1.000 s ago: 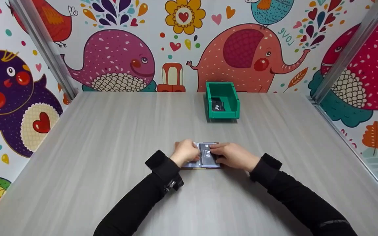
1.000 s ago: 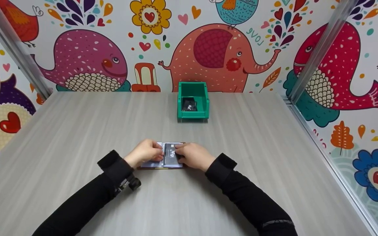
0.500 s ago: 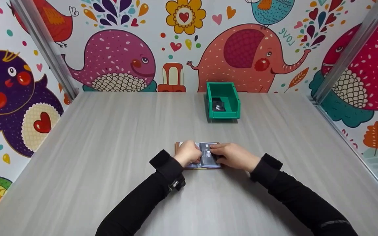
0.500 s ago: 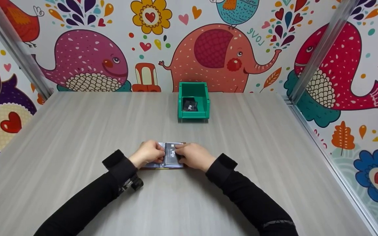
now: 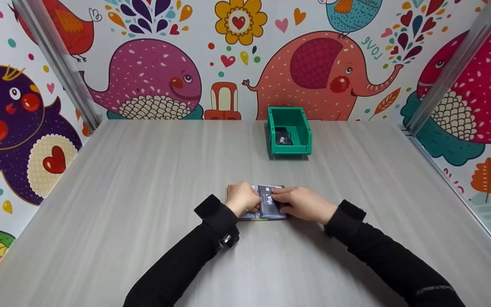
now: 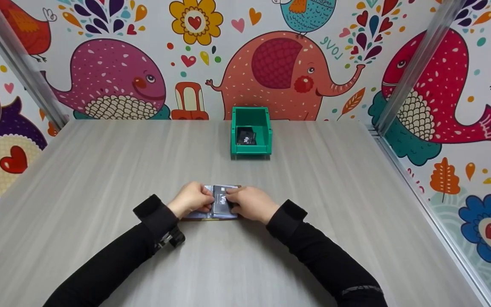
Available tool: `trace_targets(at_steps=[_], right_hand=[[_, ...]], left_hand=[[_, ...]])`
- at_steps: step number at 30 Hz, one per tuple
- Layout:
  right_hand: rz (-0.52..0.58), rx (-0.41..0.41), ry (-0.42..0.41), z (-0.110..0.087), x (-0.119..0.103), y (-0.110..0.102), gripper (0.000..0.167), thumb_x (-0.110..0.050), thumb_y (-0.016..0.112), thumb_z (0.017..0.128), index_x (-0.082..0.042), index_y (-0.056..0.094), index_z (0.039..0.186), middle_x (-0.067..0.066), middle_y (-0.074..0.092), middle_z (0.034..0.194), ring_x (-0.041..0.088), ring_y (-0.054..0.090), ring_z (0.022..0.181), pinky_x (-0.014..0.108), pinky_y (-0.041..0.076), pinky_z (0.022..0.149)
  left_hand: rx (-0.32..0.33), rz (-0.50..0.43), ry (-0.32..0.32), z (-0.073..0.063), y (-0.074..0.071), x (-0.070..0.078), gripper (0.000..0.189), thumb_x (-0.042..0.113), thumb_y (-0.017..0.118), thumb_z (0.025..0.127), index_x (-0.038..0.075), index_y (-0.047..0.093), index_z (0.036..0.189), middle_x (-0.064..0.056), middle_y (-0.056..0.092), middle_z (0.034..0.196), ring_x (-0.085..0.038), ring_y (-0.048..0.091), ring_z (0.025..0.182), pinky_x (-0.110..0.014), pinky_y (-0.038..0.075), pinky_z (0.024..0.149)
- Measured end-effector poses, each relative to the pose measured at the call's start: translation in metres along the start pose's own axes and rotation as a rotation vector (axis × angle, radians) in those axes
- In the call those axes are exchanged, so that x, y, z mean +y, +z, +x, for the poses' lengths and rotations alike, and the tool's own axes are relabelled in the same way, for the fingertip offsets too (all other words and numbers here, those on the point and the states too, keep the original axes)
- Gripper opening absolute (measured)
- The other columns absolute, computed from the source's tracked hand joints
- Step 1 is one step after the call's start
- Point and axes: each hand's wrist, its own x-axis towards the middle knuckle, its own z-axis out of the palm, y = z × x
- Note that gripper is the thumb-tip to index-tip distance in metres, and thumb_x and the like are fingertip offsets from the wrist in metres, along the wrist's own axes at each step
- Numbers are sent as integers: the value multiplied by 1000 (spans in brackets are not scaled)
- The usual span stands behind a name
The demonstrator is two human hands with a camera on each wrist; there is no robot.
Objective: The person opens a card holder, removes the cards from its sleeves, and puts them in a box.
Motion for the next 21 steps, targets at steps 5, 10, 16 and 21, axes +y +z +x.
trace_targets(at_steps=[5,10,16,21], right_hand=[[-4,1,-1,0,0,1,42,-2,76,83,3,66,124,20,61,130,30,60,118,42,50,93],[-10,-4,-6,1,0,1,42,-2,75,84,4,66,124,20,61,130,30,60,118,42,50,94],[6,-17,8,3,1,1,42,-2,75,84,5,65,124,20,60,130,31,60,118,43,50,94],[7,-21,11,3,2,0,42,-3,75,85,5,65,125,20,61,130,31,61,117,43,50,94]], left_hand=[[9,26,3,0,1,-1,7,-4,64,80,-1,70,78,-6,67,60,-7,59,45,-17,49,45],[5,27,-10,2,2,0,6,-4,66,80,-3,71,82,-6,66,60,-7,58,44,-18,50,46],[-22,-5,-48,5,3,0,6,-5,67,82,-6,70,86,-7,66,61,-5,55,42,-19,51,46],[-23,-10,-59,5,2,1,6,-6,66,81,-5,70,84,-7,67,61,-5,55,41,-19,50,46]])
